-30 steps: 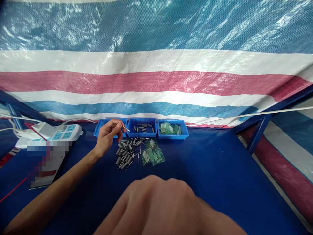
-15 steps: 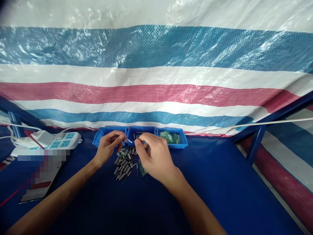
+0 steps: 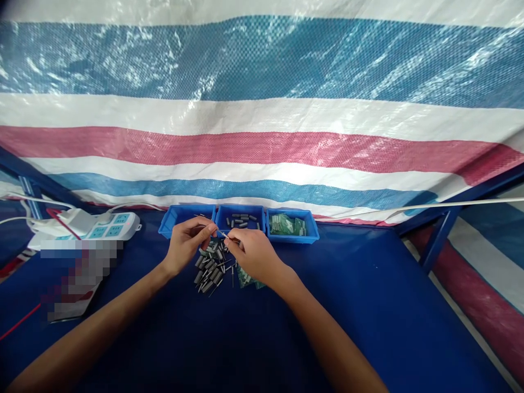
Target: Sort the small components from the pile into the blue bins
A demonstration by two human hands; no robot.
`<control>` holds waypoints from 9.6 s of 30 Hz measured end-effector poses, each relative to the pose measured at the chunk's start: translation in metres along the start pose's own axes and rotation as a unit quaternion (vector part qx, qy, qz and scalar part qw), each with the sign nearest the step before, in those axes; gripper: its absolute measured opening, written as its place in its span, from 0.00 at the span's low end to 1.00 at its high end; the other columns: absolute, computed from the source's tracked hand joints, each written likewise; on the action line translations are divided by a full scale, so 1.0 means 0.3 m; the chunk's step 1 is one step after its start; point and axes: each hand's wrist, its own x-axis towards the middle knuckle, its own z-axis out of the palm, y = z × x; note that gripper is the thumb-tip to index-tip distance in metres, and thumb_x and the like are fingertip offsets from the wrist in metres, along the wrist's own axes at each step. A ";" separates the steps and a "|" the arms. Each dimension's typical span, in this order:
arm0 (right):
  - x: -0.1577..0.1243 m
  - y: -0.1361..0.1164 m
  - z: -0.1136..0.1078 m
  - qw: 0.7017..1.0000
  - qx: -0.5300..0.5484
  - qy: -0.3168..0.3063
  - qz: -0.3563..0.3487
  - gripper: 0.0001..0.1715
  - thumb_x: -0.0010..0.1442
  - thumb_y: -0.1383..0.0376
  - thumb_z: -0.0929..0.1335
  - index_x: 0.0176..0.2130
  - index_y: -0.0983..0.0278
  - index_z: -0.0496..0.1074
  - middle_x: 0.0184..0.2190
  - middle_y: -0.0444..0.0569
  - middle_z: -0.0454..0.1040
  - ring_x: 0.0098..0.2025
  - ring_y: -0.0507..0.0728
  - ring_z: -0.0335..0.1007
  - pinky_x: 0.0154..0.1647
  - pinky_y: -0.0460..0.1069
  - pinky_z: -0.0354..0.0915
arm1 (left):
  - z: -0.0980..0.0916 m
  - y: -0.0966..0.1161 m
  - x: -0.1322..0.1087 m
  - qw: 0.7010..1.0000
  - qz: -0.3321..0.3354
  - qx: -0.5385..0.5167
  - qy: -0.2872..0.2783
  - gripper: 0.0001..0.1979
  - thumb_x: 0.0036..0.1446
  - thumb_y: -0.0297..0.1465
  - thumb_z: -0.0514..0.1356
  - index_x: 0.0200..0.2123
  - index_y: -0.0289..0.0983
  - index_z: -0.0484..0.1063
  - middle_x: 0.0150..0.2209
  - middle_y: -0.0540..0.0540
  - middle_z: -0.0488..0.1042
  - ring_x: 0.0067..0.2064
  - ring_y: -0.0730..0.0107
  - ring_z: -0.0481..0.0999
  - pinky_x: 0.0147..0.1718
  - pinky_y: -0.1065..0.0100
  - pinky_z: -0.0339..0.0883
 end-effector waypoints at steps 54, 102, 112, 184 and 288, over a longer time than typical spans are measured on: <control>0.006 0.004 0.056 0.999 -0.048 0.023 -0.007 0.16 0.68 0.65 0.57 0.30 0.65 0.66 0.23 0.45 0.67 0.26 0.52 0.63 0.30 0.46 0.52 | -0.007 0.008 -0.008 0.974 0.042 0.215 -0.061 0.21 0.63 0.41 0.52 0.23 0.34 0.66 0.18 0.52 0.62 0.21 0.77 0.60 0.23 0.72 0.54; 0.042 0.099 0.105 0.820 0.560 -0.055 0.109 0.20 0.63 0.60 0.66 0.52 0.65 0.70 0.39 0.52 0.72 0.34 0.54 0.74 0.28 0.46 0.69 | -0.132 0.021 0.058 0.916 0.199 0.348 0.009 0.11 0.62 0.34 0.57 0.42 0.37 0.77 0.35 0.47 0.78 0.26 0.77 0.71 0.27 0.74 0.66; 0.052 0.116 0.081 0.783 0.600 0.014 0.162 0.14 0.54 0.61 0.73 0.37 0.70 0.74 0.28 0.48 0.74 0.25 0.50 0.71 0.26 0.45 0.67 | -0.111 0.021 0.047 0.933 0.179 0.312 0.006 0.11 0.62 0.35 0.57 0.41 0.37 0.77 0.33 0.47 0.77 0.23 0.78 0.69 0.26 0.74 0.66; 0.049 0.057 0.088 0.796 0.578 0.125 0.128 0.13 0.54 0.61 0.72 0.37 0.65 0.70 0.38 0.50 0.75 0.35 0.54 0.75 0.36 0.49 0.71 | -0.045 0.055 0.013 0.968 0.056 0.238 -0.053 0.23 0.67 0.39 0.47 0.22 0.34 0.65 0.18 0.51 0.64 0.20 0.77 0.63 0.23 0.72 0.57; 0.018 0.050 0.092 0.989 0.091 0.104 -0.045 0.27 0.69 0.56 0.55 0.22 0.63 0.58 0.18 0.42 0.59 0.20 0.50 0.55 0.25 0.47 0.50 | 0.007 0.022 -0.041 0.969 0.177 0.174 -0.015 0.09 0.57 0.31 0.62 0.41 0.36 0.74 0.41 0.42 0.77 0.23 0.79 0.67 0.23 0.72 0.67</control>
